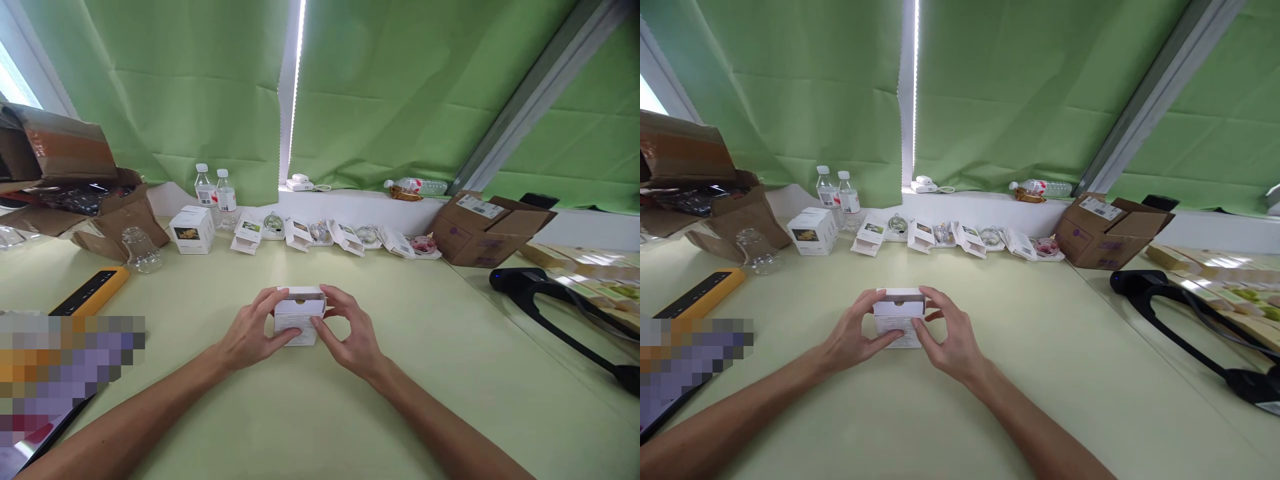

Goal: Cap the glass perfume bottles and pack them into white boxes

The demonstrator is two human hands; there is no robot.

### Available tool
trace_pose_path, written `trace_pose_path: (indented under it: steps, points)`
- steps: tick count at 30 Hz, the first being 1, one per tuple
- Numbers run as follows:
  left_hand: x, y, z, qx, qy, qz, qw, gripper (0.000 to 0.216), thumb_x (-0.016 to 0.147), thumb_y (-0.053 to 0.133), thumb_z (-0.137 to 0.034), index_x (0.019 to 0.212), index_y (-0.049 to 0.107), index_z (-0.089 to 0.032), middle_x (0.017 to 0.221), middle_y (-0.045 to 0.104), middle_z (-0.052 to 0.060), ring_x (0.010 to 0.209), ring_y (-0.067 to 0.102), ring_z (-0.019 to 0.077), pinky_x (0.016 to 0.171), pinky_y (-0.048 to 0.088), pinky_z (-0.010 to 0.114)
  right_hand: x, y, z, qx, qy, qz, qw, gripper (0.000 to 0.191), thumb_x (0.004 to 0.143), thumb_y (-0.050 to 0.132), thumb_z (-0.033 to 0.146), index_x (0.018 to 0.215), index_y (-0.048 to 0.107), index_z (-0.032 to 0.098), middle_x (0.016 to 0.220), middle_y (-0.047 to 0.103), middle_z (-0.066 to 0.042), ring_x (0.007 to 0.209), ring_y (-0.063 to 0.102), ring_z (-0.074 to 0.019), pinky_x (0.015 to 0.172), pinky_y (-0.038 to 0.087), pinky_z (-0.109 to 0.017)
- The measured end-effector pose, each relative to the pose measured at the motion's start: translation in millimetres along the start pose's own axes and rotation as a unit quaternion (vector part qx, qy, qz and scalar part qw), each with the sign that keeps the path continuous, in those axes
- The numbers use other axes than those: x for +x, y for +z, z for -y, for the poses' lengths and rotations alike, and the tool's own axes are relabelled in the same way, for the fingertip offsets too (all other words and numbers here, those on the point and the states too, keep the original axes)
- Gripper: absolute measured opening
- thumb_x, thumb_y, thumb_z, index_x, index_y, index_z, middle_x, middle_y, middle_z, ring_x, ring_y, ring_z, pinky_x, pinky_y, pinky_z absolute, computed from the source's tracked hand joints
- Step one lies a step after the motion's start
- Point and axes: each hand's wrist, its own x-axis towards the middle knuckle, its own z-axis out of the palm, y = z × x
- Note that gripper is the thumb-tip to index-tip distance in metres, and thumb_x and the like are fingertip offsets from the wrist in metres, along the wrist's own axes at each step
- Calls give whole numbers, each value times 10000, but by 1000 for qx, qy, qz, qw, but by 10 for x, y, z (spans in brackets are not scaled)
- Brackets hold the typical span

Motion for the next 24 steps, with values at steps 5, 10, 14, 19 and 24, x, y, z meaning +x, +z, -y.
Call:
trace_pose_path:
  steps: [5, 10, 14, 19, 24]
  points:
    - [13, -21, 3, 6, 34, 6, 999, 663, 810, 664, -292, 1328, 249, -294, 1183, 566, 123, 1093, 580, 224, 720, 558, 332, 37, -47, 35, -11, -34, 45, 998, 500, 869, 558, 193, 1339, 416, 287, 1259, 572, -87, 1066, 585, -241, 736, 581, -377]
    - [15, 5, -8, -52, 44, -25, 997, 604, 808, 659, -244, 1235, 235, -298, 1192, 554, 121, 1111, 589, 216, 668, 562, 274, 42, -43, 67, -2, -24, 33, 999, 479, 864, 565, 181, 1311, 419, 275, 1251, 563, -99, 1096, 576, -243, 753, 581, -376]
    - [36, -9, -34, -90, 13, -22, 996, 524, 795, 675, -222, 1156, 300, -281, 1183, 562, 108, 1068, 612, 199, 673, 572, 273, 5, 0, 49, 30, 3, -12, 999, 446, 840, 613, 175, 1225, 408, 266, 1208, 561, -105, 1042, 606, -224, 731, 594, -365]
    - [39, -44, -49, -62, -49, 23, 997, 499, 811, 654, -279, 1221, 370, -254, 1103, 627, 83, 909, 662, 167, 687, 576, 297, -12, 12, 11, 26, 11, -24, 999, 353, 841, 625, 215, 1144, 447, 249, 1149, 589, -101, 996, 630, -224, 708, 602, -357]
    - [16, -45, -35, -18, -35, 1, 999, 656, 790, 674, -335, 1321, 293, -278, 1086, 654, 54, 815, 679, 154, 687, 573, 298, 24, -39, 40, 6, -2, 11, 1000, 410, 864, 580, 246, 1258, 467, 261, 1206, 582, -108, 988, 617, -229, 702, 588, -356]
